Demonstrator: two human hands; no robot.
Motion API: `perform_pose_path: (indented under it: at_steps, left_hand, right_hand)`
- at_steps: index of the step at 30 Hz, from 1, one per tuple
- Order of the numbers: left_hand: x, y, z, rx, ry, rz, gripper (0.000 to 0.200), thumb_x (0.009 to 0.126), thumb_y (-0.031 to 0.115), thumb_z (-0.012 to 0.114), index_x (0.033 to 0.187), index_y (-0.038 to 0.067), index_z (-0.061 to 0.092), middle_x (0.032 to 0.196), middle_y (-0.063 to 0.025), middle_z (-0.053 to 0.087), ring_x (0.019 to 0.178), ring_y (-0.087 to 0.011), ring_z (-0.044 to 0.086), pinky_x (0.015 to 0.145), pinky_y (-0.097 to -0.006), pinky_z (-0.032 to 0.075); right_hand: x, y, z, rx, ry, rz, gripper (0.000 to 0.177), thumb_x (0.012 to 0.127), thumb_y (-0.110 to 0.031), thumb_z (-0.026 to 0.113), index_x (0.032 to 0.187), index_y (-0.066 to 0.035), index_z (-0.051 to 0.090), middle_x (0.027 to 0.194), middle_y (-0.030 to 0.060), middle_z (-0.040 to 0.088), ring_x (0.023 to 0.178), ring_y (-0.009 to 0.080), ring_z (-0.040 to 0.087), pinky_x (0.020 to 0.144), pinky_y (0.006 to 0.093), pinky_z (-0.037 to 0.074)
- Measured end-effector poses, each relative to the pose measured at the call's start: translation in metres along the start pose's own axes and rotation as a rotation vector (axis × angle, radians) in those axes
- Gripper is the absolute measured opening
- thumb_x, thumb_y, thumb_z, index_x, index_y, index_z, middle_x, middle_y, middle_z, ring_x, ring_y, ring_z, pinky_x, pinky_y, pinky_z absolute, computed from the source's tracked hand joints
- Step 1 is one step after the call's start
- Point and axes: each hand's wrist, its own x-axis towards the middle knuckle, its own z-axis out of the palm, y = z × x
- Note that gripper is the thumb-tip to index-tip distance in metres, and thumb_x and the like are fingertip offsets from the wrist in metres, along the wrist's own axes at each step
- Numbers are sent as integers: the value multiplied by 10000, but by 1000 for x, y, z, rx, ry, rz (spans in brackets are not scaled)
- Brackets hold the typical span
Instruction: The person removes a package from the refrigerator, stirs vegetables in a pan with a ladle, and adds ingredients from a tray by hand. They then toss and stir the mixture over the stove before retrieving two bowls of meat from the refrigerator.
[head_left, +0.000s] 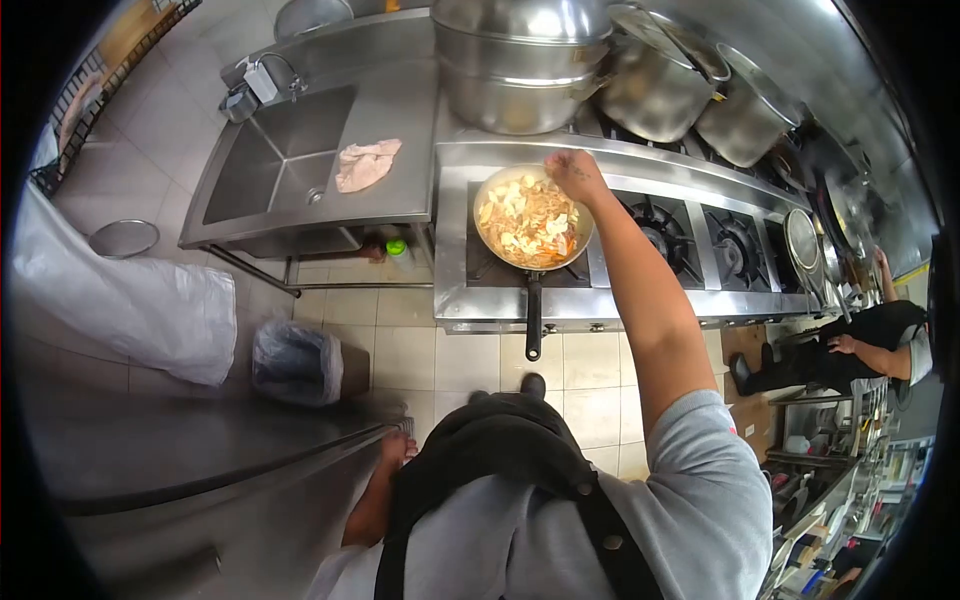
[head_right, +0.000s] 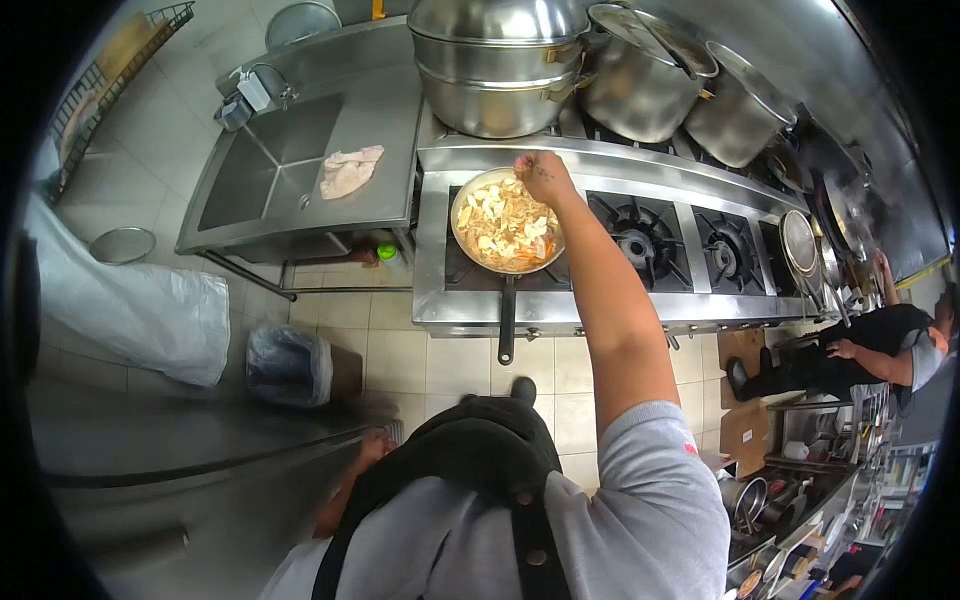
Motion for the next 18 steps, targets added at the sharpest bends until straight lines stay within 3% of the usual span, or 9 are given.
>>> perform_pose_path:
  at_steps: [5, 9, 11, 12, 14, 18]
  left_hand:
    - [-47, 21, 4, 367, 38, -5, 228, 867, 162, 439, 718, 40, 560, 718, -125, 645, 593, -186, 629, 503, -322, 489]
    - [-60, 37, 7, 588, 110, 83, 193, 838, 168, 489, 722, 39, 572, 710, -109, 659, 637, -175, 651, 540, -309, 499]
    - [-61, 39, 12, 669, 124, 104, 164, 802, 180, 541, 740, 35, 583, 723, -99, 666, 631, -181, 650, 549, -309, 501]
    - [-60, 33, 14, 671, 122, 100, 164, 802, 180, 541, 740, 35, 583, 723, -99, 666, 631, -181, 650, 549, -309, 501]
    - [-52, 20, 14, 933, 115, 360, 156, 770, 181, 574, 767, 26, 591, 728, -98, 666, 635, -180, 652, 545, -305, 502]
    - [-46, 41, 15, 709, 106, 333, 180, 809, 202, 541, 817, 30, 594, 708, -88, 648, 594, -190, 635, 492, -329, 492]
  right_hand:
    - [16, 1, -6, -157, 128, -52, 253, 817, -223, 597, 900, 13, 634, 819, 224, 636, 833, 399, 600, 757, 421, 472]
    - [22, 33, -7, -350, 65, -57, 209, 810, -185, 597, 882, 6, 640, 820, 215, 642, 813, 380, 615, 740, 419, 478]
    - [14, 37, -12, -361, -222, -14, 159, 800, -147, 596, 821, 5, 636, 825, 221, 637, 804, 365, 616, 723, 395, 478]
    - [11, 35, -13, -358, -225, -11, 159, 800, -147, 596, 821, 5, 636, 825, 221, 637, 804, 365, 616, 723, 395, 478]
    - [9, 21, -13, -79, -282, 51, 151, 796, -145, 599, 788, -1, 642, 805, 208, 641, 776, 343, 622, 711, 380, 478]
    - [21, 9, -7, 33, -140, -1, 168, 805, -177, 610, 822, -15, 652, 800, 202, 640, 768, 330, 623, 706, 375, 477]
